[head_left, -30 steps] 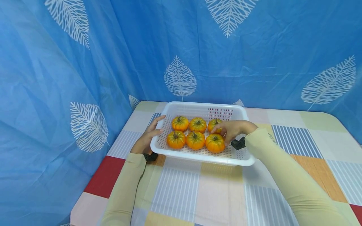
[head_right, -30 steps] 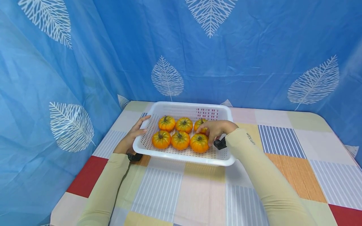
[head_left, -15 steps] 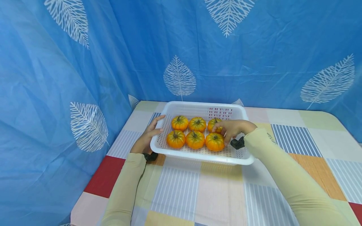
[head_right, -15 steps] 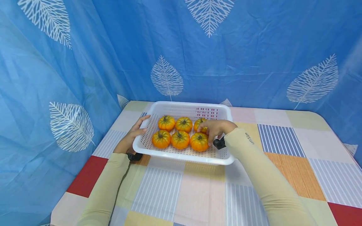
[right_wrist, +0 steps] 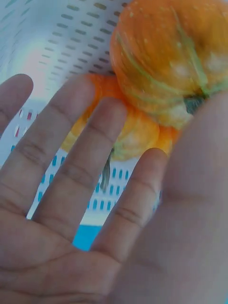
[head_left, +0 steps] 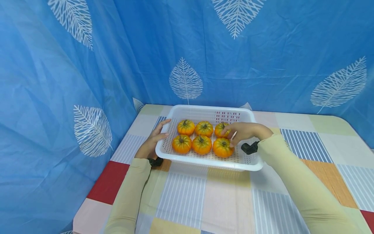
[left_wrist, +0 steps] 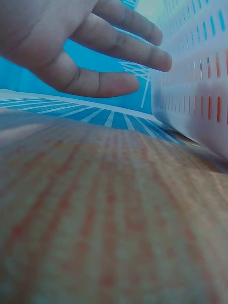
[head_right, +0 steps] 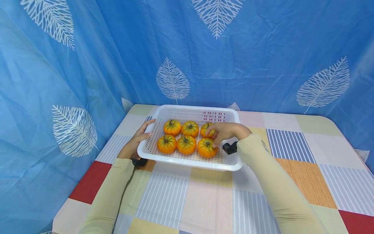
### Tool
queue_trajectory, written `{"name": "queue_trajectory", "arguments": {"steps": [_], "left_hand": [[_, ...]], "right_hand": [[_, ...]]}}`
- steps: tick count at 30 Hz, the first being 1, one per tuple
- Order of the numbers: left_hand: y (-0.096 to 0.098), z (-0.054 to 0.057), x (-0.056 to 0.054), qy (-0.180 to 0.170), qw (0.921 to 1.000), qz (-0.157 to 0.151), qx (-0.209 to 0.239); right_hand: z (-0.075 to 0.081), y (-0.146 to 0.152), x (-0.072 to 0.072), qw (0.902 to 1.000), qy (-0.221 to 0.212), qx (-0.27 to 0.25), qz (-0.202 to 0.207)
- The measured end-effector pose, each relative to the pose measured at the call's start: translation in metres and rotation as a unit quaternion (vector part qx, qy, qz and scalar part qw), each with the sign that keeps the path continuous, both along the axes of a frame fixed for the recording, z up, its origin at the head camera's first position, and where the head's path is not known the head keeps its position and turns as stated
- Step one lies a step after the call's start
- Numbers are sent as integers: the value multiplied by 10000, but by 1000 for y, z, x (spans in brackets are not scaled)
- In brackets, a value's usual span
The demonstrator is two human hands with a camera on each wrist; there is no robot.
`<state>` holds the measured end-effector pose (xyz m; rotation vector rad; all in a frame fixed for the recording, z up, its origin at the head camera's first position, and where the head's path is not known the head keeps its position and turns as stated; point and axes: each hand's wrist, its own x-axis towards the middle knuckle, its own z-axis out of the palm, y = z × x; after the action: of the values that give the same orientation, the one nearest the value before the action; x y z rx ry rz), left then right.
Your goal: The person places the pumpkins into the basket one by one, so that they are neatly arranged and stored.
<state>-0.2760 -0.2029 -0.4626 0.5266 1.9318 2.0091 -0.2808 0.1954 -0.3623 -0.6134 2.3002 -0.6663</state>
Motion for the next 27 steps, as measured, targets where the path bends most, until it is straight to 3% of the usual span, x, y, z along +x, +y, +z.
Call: {"name": "queue_trajectory", "arguments": {"steps": [7, 15, 22, 27], "left_hand": [[-1, -1, -1, -42, 10000, -21, 9], [-1, 2, 0, -281, 9996, -13, 17], [-1, 9, 2, -450, 9988, 12, -207], [-4, 12, 3, -182, 9992, 11, -359]], "right_hand": [[3, 11, 11, 9973, 500, -527, 104], [7, 32, 28, 9864, 981, -1307, -150], [11, 54, 44, 9701, 1695, -1641, -576], [6, 72, 55, 9565, 2104, -1749, -1017]]}}
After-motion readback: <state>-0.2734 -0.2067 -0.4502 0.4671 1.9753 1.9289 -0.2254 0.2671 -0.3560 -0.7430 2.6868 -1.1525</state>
